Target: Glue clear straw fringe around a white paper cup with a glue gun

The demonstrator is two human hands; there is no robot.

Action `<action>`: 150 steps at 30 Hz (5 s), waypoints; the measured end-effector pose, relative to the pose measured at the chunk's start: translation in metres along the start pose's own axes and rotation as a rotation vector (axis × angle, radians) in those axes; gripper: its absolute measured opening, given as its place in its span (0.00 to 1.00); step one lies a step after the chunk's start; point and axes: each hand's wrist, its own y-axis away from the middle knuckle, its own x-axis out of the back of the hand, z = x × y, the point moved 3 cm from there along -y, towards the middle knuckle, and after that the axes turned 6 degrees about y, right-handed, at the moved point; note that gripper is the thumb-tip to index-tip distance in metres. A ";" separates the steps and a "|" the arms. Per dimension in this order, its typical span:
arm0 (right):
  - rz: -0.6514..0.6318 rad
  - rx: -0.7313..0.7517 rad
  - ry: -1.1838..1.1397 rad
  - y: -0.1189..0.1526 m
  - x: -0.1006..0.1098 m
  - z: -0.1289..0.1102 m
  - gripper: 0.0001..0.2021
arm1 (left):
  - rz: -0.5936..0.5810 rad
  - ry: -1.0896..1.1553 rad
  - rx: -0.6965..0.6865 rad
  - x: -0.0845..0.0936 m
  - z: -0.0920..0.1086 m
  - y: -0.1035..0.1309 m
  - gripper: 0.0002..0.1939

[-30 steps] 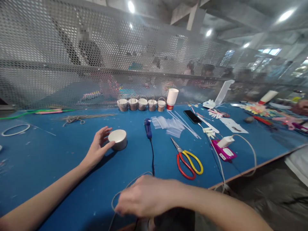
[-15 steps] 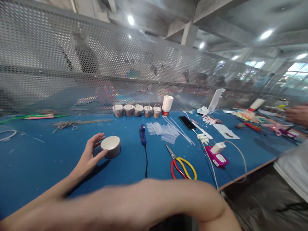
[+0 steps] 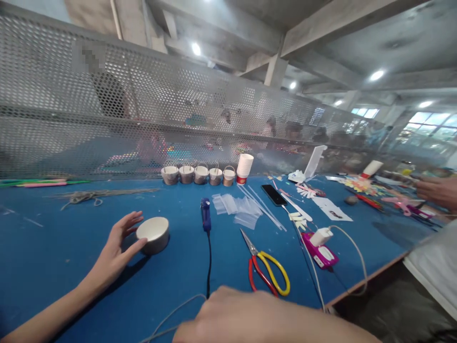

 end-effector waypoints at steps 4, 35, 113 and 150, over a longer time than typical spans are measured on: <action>0.165 -0.372 0.008 0.028 0.035 0.071 0.16 | 0.083 0.028 0.021 0.005 -0.002 -0.005 0.28; 0.357 -0.774 0.103 -0.042 0.030 0.221 0.14 | 0.015 -0.088 -0.177 0.000 0.034 -0.018 0.24; 0.938 -0.553 -1.475 -0.075 -0.037 0.113 0.12 | -0.135 0.123 0.233 -0.007 0.025 -0.024 0.46; 0.953 -0.485 -1.720 -0.075 -0.027 0.091 0.11 | -0.084 0.287 0.357 -0.065 0.052 0.022 0.18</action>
